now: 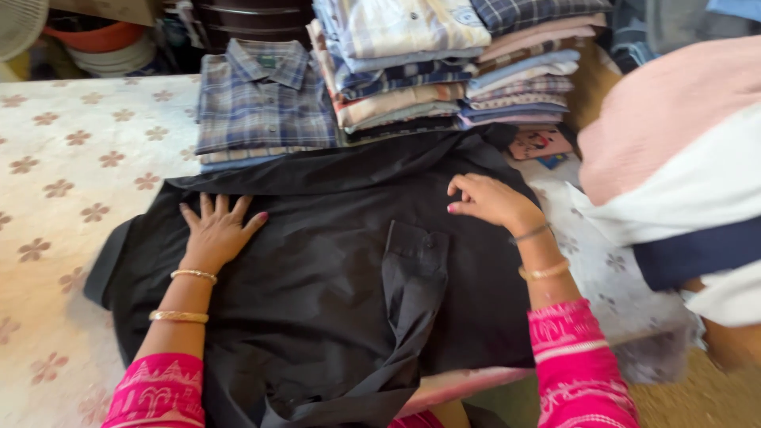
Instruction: Folding a black collared shirt on a table.
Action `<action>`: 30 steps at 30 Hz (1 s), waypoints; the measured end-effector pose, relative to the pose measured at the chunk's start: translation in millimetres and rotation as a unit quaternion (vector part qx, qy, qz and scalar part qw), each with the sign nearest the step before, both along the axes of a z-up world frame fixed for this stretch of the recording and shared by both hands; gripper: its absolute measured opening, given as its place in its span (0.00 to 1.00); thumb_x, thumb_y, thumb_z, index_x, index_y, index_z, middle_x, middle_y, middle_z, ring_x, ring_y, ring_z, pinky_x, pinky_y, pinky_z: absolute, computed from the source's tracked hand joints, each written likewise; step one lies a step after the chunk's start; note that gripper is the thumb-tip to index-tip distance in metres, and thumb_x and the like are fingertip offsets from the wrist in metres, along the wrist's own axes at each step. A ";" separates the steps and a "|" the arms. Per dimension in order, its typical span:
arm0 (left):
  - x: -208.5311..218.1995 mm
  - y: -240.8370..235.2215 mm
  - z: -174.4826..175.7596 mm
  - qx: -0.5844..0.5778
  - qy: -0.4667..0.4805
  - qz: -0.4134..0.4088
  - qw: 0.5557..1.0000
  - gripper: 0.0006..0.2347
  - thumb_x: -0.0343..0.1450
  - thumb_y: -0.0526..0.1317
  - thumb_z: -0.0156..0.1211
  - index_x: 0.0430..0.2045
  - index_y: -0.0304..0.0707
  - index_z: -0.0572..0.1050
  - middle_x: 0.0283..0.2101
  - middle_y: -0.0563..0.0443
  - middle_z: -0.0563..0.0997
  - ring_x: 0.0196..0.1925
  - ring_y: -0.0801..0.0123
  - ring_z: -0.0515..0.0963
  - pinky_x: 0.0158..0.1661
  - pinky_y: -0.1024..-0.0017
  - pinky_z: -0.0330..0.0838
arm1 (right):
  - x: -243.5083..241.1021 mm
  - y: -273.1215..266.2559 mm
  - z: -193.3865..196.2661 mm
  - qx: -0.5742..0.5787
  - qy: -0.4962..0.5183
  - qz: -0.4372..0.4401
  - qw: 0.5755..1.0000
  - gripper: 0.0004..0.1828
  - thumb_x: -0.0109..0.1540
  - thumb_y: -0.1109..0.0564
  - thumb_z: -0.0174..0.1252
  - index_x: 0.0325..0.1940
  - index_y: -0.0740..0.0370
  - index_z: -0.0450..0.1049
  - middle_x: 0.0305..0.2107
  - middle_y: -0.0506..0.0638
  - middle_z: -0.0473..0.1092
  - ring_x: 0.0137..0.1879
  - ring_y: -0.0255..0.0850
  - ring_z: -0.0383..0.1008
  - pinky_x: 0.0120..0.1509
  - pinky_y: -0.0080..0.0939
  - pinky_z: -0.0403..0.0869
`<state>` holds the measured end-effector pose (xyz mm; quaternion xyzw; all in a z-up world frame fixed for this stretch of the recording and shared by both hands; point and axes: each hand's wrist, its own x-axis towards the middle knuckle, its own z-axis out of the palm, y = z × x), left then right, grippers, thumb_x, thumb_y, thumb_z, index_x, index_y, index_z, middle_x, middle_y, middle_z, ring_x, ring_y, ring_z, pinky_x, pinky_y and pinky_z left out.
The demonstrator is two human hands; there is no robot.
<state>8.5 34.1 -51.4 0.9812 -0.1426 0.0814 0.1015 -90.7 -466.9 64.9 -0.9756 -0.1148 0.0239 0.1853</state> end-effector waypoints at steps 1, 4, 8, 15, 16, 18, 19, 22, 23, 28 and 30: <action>-0.4 -0.1 0.8 -0.010 -0.009 -0.002 1.000 0.31 0.72 0.66 0.42 0.69 0.56 0.61 0.74 0.35 0.55 0.75 0.31 0.46 0.63 0.23 0.31 | -21.7 0.7 8.8 0.017 -0.018 0.032 0.999 0.20 0.57 0.46 0.67 0.47 0.57 0.73 0.35 0.52 0.73 0.44 0.45 0.75 0.49 0.45 0.73; 5.4 2.2 -4.2 -0.026 -0.008 -0.015 1.000 0.31 0.72 0.66 0.41 0.69 0.56 0.60 0.74 0.35 0.53 0.75 0.32 0.43 0.61 0.22 0.29 | -92.9 21.4 31.9 0.049 0.034 0.107 0.992 0.23 0.54 0.46 0.69 0.48 0.57 0.74 0.40 0.50 0.72 0.50 0.45 0.74 0.56 0.43 0.72; 5.6 2.3 -5.4 -0.026 -0.009 -0.019 0.999 0.31 0.71 0.66 0.41 0.69 0.58 0.60 0.75 0.36 0.53 0.76 0.32 0.42 0.62 0.22 0.28 | -170.9 37.8 -0.6 0.009 0.074 0.212 0.974 0.33 0.51 0.43 0.74 0.55 0.56 0.72 0.50 0.53 0.66 0.59 0.52 0.64 0.65 0.49 0.64; 8.1 4.7 -10.2 -0.017 -0.003 -0.014 1.000 0.31 0.72 0.67 0.40 0.69 0.57 0.61 0.74 0.34 0.54 0.76 0.32 0.44 0.64 0.24 0.29 | -229.7 66.8 -34.3 0.078 -0.008 0.047 0.996 0.32 0.44 0.55 0.76 0.51 0.57 0.75 0.55 0.52 0.65 0.64 0.54 0.61 0.66 0.51 0.63; 9.2 5.4 -12.3 -0.026 -0.014 -0.021 0.999 0.31 0.72 0.66 0.40 0.69 0.56 0.61 0.74 0.33 0.54 0.76 0.32 0.44 0.63 0.24 0.29 | -230.9 65.0 -37.1 0.090 -0.062 0.043 0.993 0.28 0.44 0.58 0.74 0.48 0.58 0.77 0.51 0.52 0.68 0.62 0.53 0.64 0.64 0.51 0.66; 7.9 5.4 -10.0 -0.022 -0.006 -0.017 1.000 0.31 0.72 0.66 0.40 0.68 0.57 0.62 0.74 0.34 0.55 0.76 0.32 0.45 0.63 0.24 0.30 | -229.5 57.4 -42.3 0.044 -0.118 0.026 0.992 0.24 0.44 0.62 0.70 0.45 0.59 0.77 0.46 0.50 0.70 0.58 0.49 0.69 0.62 0.49 0.69; 7.2 5.4 -8.9 -0.017 0.002 -0.012 1.000 0.30 0.73 0.66 0.40 0.68 0.57 0.63 0.74 0.35 0.55 0.76 0.32 0.45 0.64 0.25 0.30 | -228.7 53.7 -44.9 -0.002 -0.172 0.009 0.985 0.21 0.45 0.67 0.66 0.41 0.59 0.78 0.40 0.48 0.73 0.54 0.46 0.74 0.61 0.47 0.72; 8.5 7.1 -11.7 -0.017 -0.002 -0.013 1.000 0.30 0.72 0.66 0.40 0.68 0.58 0.63 0.74 0.35 0.55 0.76 0.33 0.45 0.64 0.25 0.30 | -224.1 46.5 -45.2 -0.061 -0.271 -0.016 0.960 0.23 0.45 0.76 0.58 0.41 0.62 0.79 0.38 0.50 0.75 0.50 0.46 0.76 0.59 0.46 0.73; 8.9 6.8 -10.7 -0.017 -0.003 -0.013 1.000 0.30 0.72 0.66 0.40 0.68 0.58 0.63 0.74 0.35 0.55 0.76 0.33 0.45 0.64 0.25 0.30 | -225.8 39.1 -45.7 -0.061 -0.273 -0.016 0.960 0.23 0.45 0.76 0.58 0.41 0.62 0.79 0.38 0.50 0.75 0.50 0.46 0.76 0.59 0.46 0.73; 10.1 6.8 -11.6 -0.019 -0.001 -0.015 1.000 0.30 0.73 0.66 0.40 0.68 0.58 0.63 0.74 0.36 0.55 0.76 0.33 0.45 0.64 0.25 0.30 | -234.3 12.2 -46.7 -0.095 -0.362 -0.080 0.924 0.14 0.54 0.74 0.58 0.36 0.59 0.76 0.34 0.47 0.73 0.48 0.43 0.74 0.57 0.45 0.71; 8.7 6.2 -10.3 -0.018 0.001 -0.015 1.000 0.30 0.72 0.66 0.41 0.68 0.58 0.63 0.74 0.36 0.55 0.76 0.33 0.45 0.64 0.25 0.30 | -234.2 9.4 -41.0 -0.113 -0.306 -0.103 0.940 0.15 0.50 0.75 0.58 0.35 0.60 0.77 0.33 0.47 0.73 0.48 0.44 0.74 0.59 0.47 0.69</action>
